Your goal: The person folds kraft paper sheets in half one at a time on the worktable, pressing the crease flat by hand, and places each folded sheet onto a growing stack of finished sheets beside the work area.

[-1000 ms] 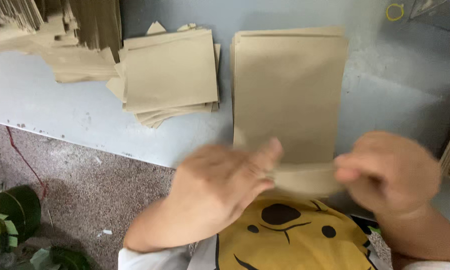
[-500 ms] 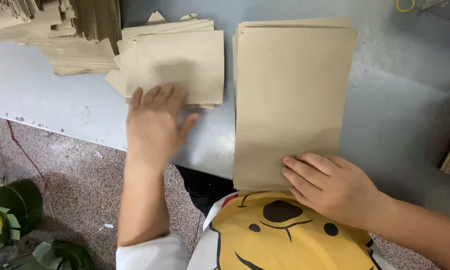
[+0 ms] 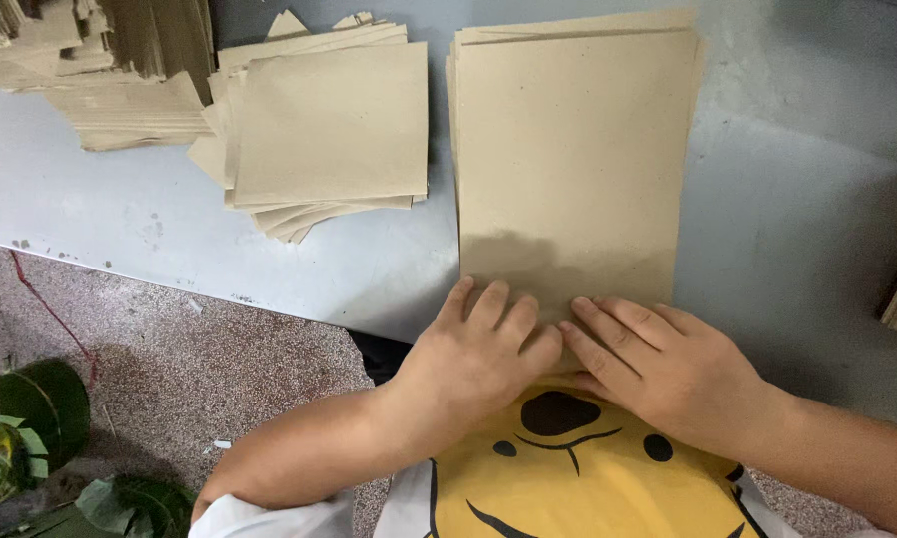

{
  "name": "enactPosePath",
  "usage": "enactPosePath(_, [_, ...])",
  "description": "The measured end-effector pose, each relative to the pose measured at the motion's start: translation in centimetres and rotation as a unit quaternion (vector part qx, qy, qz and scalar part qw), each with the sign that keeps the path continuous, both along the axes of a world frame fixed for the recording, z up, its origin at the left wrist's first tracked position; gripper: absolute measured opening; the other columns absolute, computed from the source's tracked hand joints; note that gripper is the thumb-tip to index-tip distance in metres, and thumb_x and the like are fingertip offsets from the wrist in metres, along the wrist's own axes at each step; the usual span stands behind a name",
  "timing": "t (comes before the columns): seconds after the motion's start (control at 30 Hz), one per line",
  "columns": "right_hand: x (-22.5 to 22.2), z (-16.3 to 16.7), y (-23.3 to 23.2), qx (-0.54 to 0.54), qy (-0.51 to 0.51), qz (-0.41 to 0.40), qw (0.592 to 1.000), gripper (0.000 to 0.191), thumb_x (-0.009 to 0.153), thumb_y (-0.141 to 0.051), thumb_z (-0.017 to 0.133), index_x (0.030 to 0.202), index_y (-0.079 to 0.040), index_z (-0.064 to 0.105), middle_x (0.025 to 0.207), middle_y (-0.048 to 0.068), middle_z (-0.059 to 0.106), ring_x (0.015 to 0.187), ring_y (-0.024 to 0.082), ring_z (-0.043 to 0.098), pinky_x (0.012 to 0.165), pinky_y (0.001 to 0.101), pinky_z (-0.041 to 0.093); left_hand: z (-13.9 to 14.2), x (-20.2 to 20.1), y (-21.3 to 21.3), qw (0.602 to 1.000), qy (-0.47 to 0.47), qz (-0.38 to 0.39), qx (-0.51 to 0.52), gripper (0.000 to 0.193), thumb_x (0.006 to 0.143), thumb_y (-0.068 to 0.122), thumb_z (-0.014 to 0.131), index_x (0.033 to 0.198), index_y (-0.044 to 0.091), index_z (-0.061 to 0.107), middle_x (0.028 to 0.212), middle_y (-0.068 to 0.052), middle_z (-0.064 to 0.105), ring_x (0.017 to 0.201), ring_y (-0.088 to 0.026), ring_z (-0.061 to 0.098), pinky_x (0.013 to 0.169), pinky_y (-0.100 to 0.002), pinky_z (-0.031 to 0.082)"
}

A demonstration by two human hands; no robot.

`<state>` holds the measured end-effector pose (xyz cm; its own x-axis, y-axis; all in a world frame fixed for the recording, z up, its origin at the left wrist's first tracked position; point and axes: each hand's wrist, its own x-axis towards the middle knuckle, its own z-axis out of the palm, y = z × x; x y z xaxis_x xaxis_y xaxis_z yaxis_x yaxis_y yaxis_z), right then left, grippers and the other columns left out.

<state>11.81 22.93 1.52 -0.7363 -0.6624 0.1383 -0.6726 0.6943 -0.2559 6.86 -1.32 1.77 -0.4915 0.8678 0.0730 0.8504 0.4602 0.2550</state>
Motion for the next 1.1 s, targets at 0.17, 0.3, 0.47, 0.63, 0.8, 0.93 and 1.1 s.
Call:
enactPosePath(0.17, [-0.3,0.6,-0.1,0.006,-0.018,0.001,1.0,0.051,0.082,-0.034,0.073,0.12,-0.001,0.07,0.121,0.013,0.071,0.108,0.027,0.066,0.085,0.0384,0.055,0.3,0.3,0.1,0.999,-0.014,-0.003,-0.03,0.039,0.082,0.025,0.066,0.118,0.011,0.064,0.123,-0.015,0.06,0.119,-0.035,0.056,0.1,-0.058,0.051])
enactPosePath(0.3, [-0.5,0.8,0.1,-0.001,-0.044,0.008,0.999,0.055,0.079,-0.038,0.073,0.12,-0.001,0.07,0.122,0.012,0.071,0.109,0.026,0.065,0.086,0.0385,0.054,0.6,0.0,-0.5,0.999,-0.037,-0.014,-0.021,0.038,0.08,0.023,0.067,0.115,0.008,0.063,0.126,-0.018,0.059,0.123,-0.037,0.055,0.104,-0.058,0.05])
enactPosePath(0.47, [-0.9,0.7,0.7,-0.02,-0.089,0.005,0.996,0.057,0.081,-0.044,0.071,0.12,-0.002,0.069,0.124,0.008,0.07,0.114,0.023,0.064,0.091,0.0368,0.054,0.8,-0.3,-0.9,0.997,-0.073,-0.015,0.023,0.033,0.081,0.02,0.067,0.109,0.003,0.064,0.127,-0.02,0.059,0.125,-0.039,0.055,0.107,-0.059,0.048])
enactPosePath(0.63, [-1.2,0.4,1.3,-0.021,-0.099,0.015,0.995,0.057,0.081,-0.044,0.071,0.12,-0.003,0.07,0.125,0.004,0.07,0.115,0.021,0.064,0.09,0.036,0.054,0.7,-0.5,-1.3,0.997,-0.072,-0.02,0.037,0.027,0.078,0.019,0.066,0.1,0.004,0.066,0.127,-0.02,0.06,0.128,-0.04,0.056,0.106,-0.056,0.049])
enactPosePath(0.8, [-1.1,0.2,1.3,-0.01,-0.121,0.011,0.993,0.057,0.079,-0.047,0.071,0.118,-0.005,0.071,0.123,0.004,0.07,0.114,0.02,0.064,0.09,0.0357,0.054,0.3,-1.4,-2.0,0.99,-0.103,-0.011,0.094,0.027,0.078,0.019,0.069,0.1,0.004,0.065,0.124,-0.017,0.065,0.125,-0.035,0.061,0.107,-0.048,0.05])
enactPosePath(0.93, [-1.1,0.4,1.2,-0.007,-0.084,0.026,0.996,0.05,0.082,-0.037,0.072,0.12,-0.003,0.07,0.125,0.007,0.07,0.115,0.023,0.064,0.087,0.0357,0.054,0.2,-1.9,-2.2,0.987,-0.125,-0.027,0.1,0.039,0.071,0.028,0.071,0.1,0.003,0.065,0.12,-0.016,0.066,0.122,-0.034,0.062,0.105,-0.046,0.051])
enactPosePath(1.1, [-0.4,1.0,0.5,0.097,-0.016,0.068,0.993,0.055,0.075,-0.017,0.064,0.129,-0.006,0.068,0.132,0.012,0.069,0.117,0.029,0.063,0.087,0.036,0.056,0.4,-1.7,-2.0,0.99,-0.105,-0.034,0.083,0.022,0.08,0.018,0.068,0.098,0.005,0.065,0.122,-0.017,0.064,0.125,-0.036,0.059,0.107,-0.048,0.049])
